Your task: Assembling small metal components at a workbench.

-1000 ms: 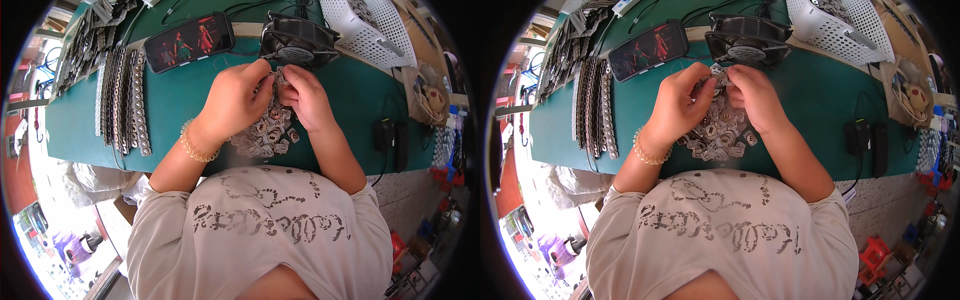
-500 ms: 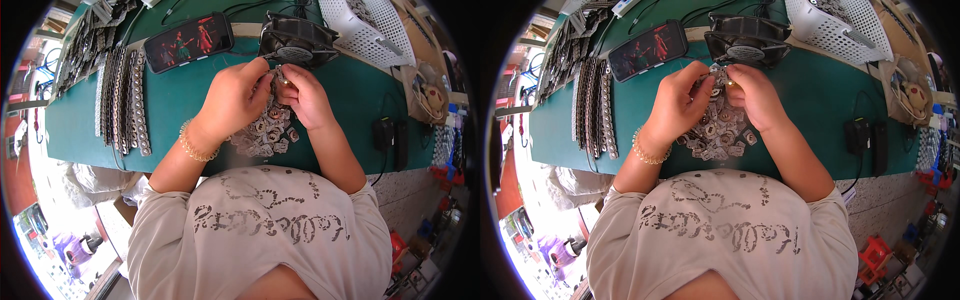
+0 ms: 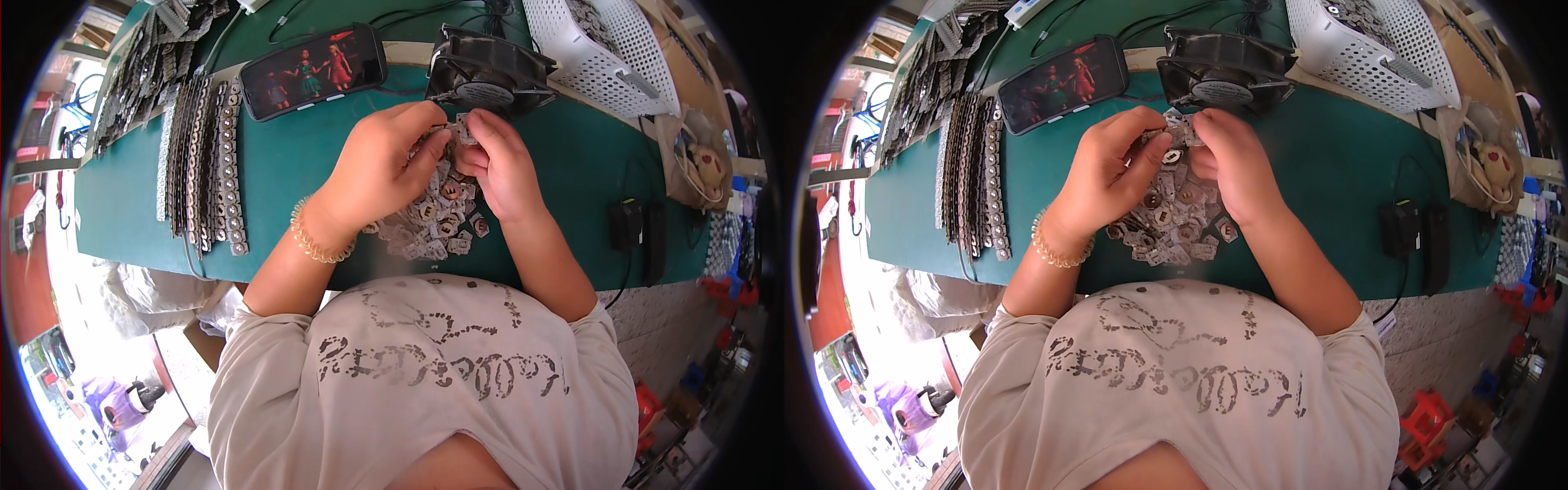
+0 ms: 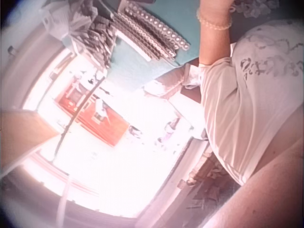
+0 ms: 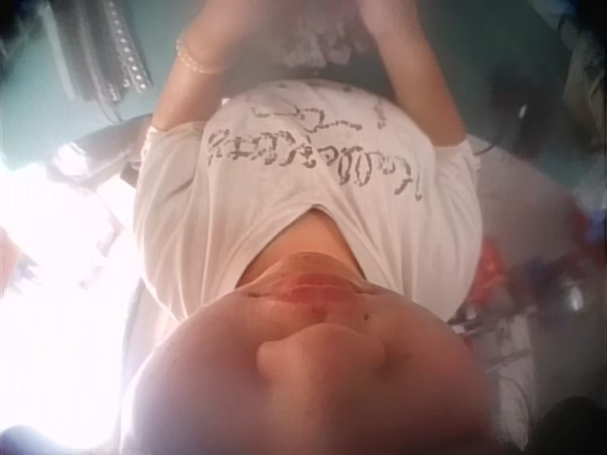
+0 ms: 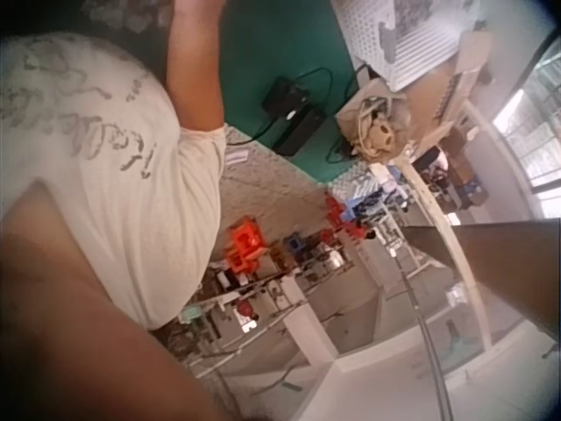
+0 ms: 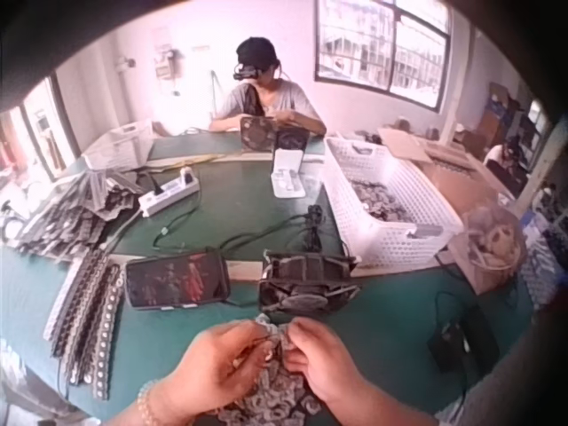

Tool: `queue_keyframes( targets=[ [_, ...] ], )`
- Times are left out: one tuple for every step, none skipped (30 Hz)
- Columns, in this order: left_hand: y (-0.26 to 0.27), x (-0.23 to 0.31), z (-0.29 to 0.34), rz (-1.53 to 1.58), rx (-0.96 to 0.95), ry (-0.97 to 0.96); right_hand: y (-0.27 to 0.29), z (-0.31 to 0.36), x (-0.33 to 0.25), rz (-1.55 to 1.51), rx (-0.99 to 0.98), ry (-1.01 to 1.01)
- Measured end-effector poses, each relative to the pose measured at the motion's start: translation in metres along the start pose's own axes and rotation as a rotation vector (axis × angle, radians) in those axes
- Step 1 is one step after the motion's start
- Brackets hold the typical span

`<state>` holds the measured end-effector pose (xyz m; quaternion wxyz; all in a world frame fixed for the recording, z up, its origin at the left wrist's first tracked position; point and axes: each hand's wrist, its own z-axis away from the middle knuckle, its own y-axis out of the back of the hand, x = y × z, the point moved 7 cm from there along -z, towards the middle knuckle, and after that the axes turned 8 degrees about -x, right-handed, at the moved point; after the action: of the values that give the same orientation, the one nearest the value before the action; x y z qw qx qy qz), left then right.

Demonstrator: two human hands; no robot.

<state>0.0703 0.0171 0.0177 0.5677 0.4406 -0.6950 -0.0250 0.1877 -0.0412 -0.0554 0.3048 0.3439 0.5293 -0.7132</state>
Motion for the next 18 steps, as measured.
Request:
queue_keyframes(
  targets=[
    [0.003,-0.002,0.001,0.05,0.013,0.015,-0.002,0.0,0.0,0.0,0.004,0.007],
    [0.006,-0.005,0.001,0.1,0.027,0.03,-0.002,-0.001,-0.002,0.037,-0.029,0.036],
    [0.003,-0.008,0.001,0.223,-0.001,0.025,0.0,-0.001,-0.004,0.073,-0.062,0.065],
    [-0.004,-0.012,0.001,0.349,-0.027,0.019,0.0,-0.001,-0.005,0.11,-0.095,0.094],
    [-0.008,-0.015,0.001,0.475,-0.054,0.012,-0.005,0.0,-0.007,0.19,-0.115,0.121],
    [-0.016,-0.018,0.004,0.564,-0.149,0.073,-0.01,0.001,-0.008,0.269,-0.135,0.149],
    [-0.017,-0.016,0.006,0.557,-0.181,0.084,-0.013,0.003,-0.009,0.351,-0.152,0.177],
    [-0.017,-0.013,0.006,0.549,-0.213,0.094,-0.015,0.005,-0.009,0.348,-0.155,0.19],
    [-0.017,-0.011,0.006,0.542,-0.246,0.104,-0.017,0.007,-0.009,0.344,-0.157,0.203],
    [-0.017,-0.011,0.007,0.573,-0.261,0.131,-0.019,0.008,-0.009,0.341,-0.159,0.217],
    [-0.017,-0.012,0.008,0.61,-0.271,0.132,-0.02,0.008,-0.01,0.337,-0.16,0.23],
    [-0.017,-0.015,0.009,0.648,-0.281,0.133,-0.018,0.007,-0.011,0.331,-0.173,0.255],
    [-0.017,-0.016,0.009,0.685,-0.294,0.134,-0.012,0.005,-0.012,0.324,-0.183,0.281],
    [-0.015,-0.016,0.009,0.708,-0.276,0.137,-0.009,0.005,-0.014,0.317,-0.193,0.308],
    [-0.012,-0.016,0.009,0.731,-0.257,0.14,-0.009,0.005,-0.017,0.343,-0.19,0.334],
    [-0.01,-0.015,0.008,0.753,-0.24,0.144,-0.009,0.006,-0.021,0.367,-0.185,0.36],
    [-0.009,-0.015,0.008,0.735,-0.256,0.165,-0.01,0.008,-0.024,0.391,-0.181,0.386],
    [-0.008,-0.015,0.008,0.716,-0.272,0.186,-0.015,0.009,-0.025,0.435,-0.206,0.385]
  ],
)
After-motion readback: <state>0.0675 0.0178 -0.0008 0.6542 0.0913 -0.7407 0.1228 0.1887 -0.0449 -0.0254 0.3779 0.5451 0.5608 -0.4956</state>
